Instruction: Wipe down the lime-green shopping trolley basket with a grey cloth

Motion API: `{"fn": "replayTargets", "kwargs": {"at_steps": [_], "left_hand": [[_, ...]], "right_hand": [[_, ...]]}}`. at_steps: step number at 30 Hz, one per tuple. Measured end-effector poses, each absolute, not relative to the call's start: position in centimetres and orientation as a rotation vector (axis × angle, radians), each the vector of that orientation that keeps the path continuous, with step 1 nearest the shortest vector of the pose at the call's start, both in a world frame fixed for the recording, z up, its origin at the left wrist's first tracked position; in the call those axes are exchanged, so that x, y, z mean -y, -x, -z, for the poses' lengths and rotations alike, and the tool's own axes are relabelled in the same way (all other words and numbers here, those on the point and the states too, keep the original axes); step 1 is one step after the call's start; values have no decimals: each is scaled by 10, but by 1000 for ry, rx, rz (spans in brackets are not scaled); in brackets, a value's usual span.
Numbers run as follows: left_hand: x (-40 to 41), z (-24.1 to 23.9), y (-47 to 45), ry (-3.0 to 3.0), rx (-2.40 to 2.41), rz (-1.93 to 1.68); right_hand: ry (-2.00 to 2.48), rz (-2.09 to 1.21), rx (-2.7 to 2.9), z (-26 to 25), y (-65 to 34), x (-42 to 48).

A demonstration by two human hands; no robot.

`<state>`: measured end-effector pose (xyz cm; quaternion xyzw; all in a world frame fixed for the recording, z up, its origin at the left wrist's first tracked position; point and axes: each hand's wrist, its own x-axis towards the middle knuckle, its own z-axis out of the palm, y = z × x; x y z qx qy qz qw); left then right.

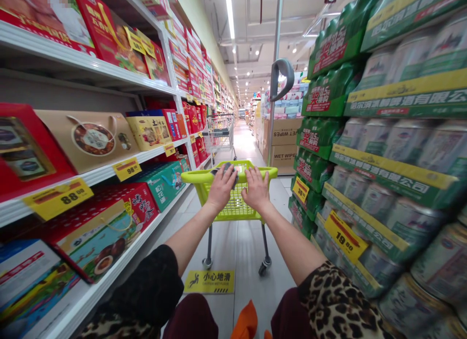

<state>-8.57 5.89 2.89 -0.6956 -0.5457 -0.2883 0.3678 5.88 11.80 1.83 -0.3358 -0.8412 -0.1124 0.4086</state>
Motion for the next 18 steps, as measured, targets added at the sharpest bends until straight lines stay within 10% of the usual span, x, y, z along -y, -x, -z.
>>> {"fn": "replayTargets", "kwargs": {"at_steps": [18], "left_hand": [[-59,-51,78,1696,1670,763]], "right_hand": [[837,223,2115,-19,-57,-115]]}}
